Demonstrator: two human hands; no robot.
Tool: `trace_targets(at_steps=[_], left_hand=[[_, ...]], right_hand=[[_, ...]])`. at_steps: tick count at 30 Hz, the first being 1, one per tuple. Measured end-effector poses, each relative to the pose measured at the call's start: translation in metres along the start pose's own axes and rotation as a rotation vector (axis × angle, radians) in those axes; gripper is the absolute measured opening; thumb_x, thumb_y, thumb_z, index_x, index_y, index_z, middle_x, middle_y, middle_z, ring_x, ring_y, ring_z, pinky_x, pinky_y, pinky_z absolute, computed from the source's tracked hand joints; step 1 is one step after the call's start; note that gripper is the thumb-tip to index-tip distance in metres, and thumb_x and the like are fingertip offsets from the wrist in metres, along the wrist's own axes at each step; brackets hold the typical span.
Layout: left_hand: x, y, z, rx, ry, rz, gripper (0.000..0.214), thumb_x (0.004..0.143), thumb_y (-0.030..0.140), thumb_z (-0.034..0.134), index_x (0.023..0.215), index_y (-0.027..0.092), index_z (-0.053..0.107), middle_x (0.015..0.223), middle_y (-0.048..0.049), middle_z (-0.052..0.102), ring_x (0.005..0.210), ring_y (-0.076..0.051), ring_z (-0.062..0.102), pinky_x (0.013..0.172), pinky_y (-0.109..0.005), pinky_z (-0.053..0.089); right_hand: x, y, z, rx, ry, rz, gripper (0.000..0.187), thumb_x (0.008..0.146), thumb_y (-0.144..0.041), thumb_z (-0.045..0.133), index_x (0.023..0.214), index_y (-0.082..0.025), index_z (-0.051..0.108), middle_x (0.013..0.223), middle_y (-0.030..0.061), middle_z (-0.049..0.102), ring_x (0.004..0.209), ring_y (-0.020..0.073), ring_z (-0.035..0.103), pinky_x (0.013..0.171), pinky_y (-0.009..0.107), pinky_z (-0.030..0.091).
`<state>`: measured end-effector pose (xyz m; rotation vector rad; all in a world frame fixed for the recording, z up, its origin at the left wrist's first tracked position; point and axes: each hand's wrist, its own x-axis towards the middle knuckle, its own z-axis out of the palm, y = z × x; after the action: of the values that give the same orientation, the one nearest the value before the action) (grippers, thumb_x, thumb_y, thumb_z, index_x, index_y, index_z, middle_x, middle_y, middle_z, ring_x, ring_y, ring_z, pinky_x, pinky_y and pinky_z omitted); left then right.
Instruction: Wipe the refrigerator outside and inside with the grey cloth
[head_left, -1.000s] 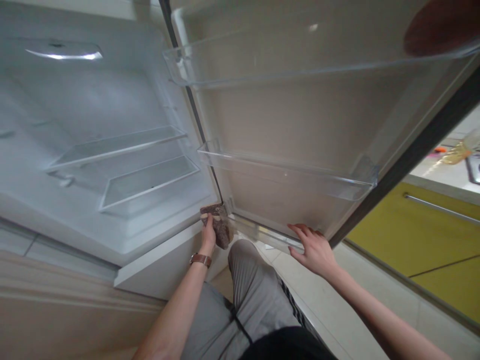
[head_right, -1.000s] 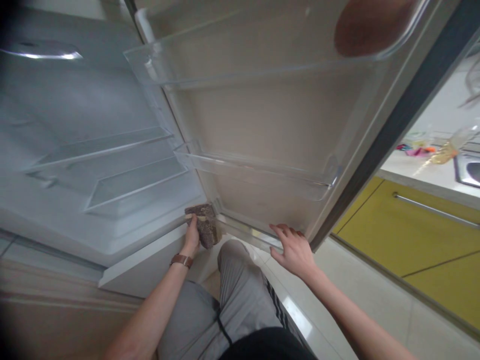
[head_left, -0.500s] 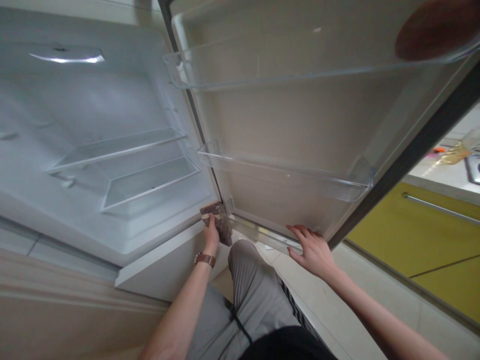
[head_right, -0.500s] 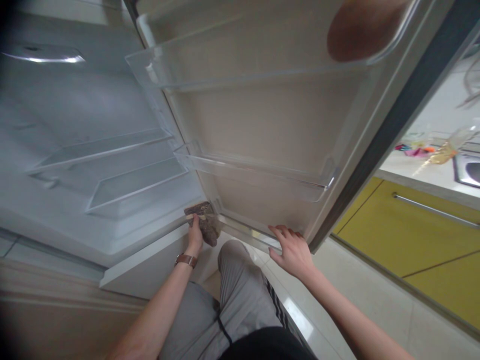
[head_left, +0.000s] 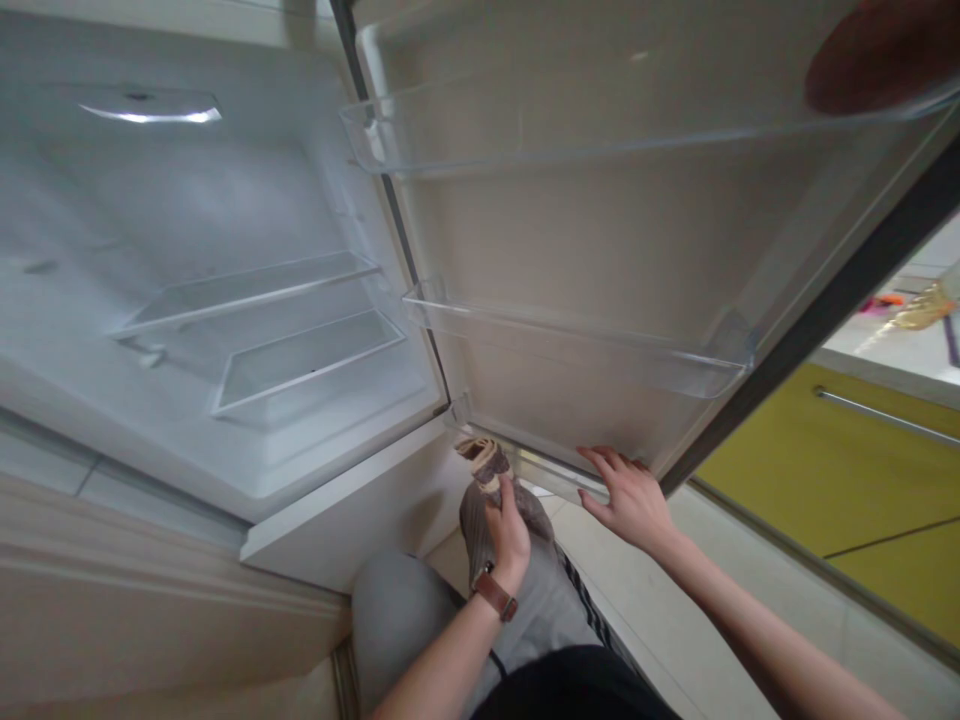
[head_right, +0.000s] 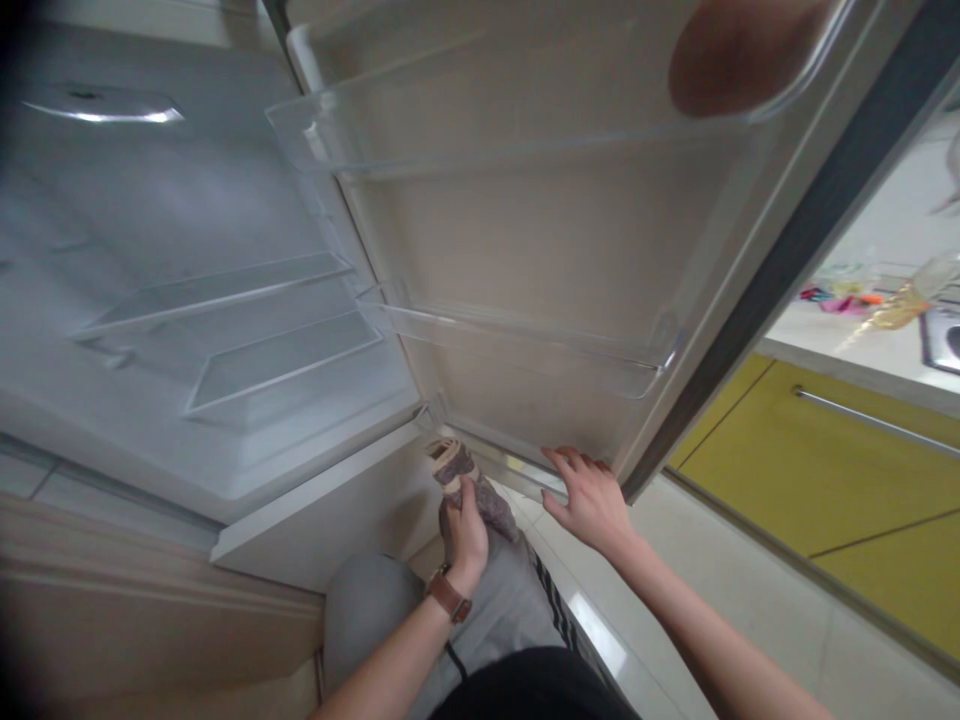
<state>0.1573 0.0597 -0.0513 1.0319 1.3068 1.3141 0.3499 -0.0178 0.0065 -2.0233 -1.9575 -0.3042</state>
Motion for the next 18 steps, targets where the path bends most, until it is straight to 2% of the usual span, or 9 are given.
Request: trace_targets(at_steps=[2,4,6,9,14,16,18], left_hand=[[-0.013,0.003,0.001,-0.025,-0.054,0.011,0.052,0.097,0.062,0.052,0.110,0.017,0.074,0.121,-0.0161,0.075,0.124,-0.027,0.066,0.105,-0.034,0.050],[-0.012,0.004,0.000,-0.040,-0.041,0.004,0.052,0.098,0.061,0.051,0.114,0.016,0.072,0.127,-0.0167,0.073,0.128,-0.027,0.064,0.109,-0.035,0.048],[0.000,0.003,-0.002,-0.063,-0.004,-0.023,0.053,0.098,0.061,0.050,0.117,0.016,0.071,0.131,-0.0169,0.071,0.130,-0.027,0.062,0.113,-0.036,0.045],[0.032,0.004,-0.005,-0.137,0.051,-0.066,0.051,0.099,0.060,0.051,0.118,0.016,0.069,0.134,-0.0161,0.069,0.131,-0.025,0.062,0.114,-0.037,0.044],[0.083,0.021,-0.009,-0.319,0.204,-0.064,0.043,0.103,0.051,0.049,0.121,0.017,0.066,0.133,-0.0130,0.069,0.125,-0.021,0.065,0.109,-0.035,0.048],[0.090,0.026,-0.009,-0.351,0.238,-0.072,0.042,0.103,0.050,0.048,0.121,0.017,0.065,0.132,-0.0126,0.070,0.122,-0.020,0.067,0.107,-0.033,0.049],[0.087,0.028,-0.009,-0.330,0.233,-0.086,0.042,0.103,0.050,0.049,0.119,0.016,0.066,0.128,-0.0128,0.071,0.120,-0.020,0.067,0.106,-0.033,0.050]], right_hand=[[0.000,0.000,-0.001,-0.002,0.002,-0.002,0.054,0.096,-0.043,0.056,0.146,-0.024,0.050,0.136,0.0099,0.065,0.106,0.0281,0.069,0.090,0.041,0.050],[0.001,0.000,-0.001,-0.007,0.000,-0.001,0.054,0.096,-0.043,0.056,0.146,-0.024,0.051,0.135,0.0102,0.065,0.105,0.0283,0.069,0.090,0.041,0.050],[0.001,0.000,-0.002,-0.009,0.001,0.001,0.054,0.095,-0.044,0.056,0.145,-0.024,0.052,0.135,0.0104,0.065,0.106,0.0284,0.069,0.089,0.040,0.049],[0.000,-0.001,-0.002,-0.005,0.013,0.004,0.053,0.095,-0.043,0.056,0.144,-0.023,0.054,0.133,0.0102,0.066,0.105,0.0280,0.069,0.088,0.039,0.050],[-0.001,-0.005,-0.003,0.002,0.011,0.003,0.053,0.094,-0.042,0.057,0.144,-0.023,0.054,0.134,0.0101,0.066,0.102,0.0278,0.069,0.088,0.040,0.050],[-0.002,-0.007,-0.003,0.002,0.001,0.005,0.053,0.095,-0.042,0.056,0.144,-0.023,0.054,0.135,0.0100,0.066,0.101,0.0275,0.069,0.088,0.041,0.050],[-0.002,-0.008,-0.003,0.007,-0.002,0.003,0.053,0.095,-0.043,0.056,0.145,-0.024,0.054,0.135,0.0099,0.065,0.101,0.0274,0.069,0.088,0.040,0.050]])
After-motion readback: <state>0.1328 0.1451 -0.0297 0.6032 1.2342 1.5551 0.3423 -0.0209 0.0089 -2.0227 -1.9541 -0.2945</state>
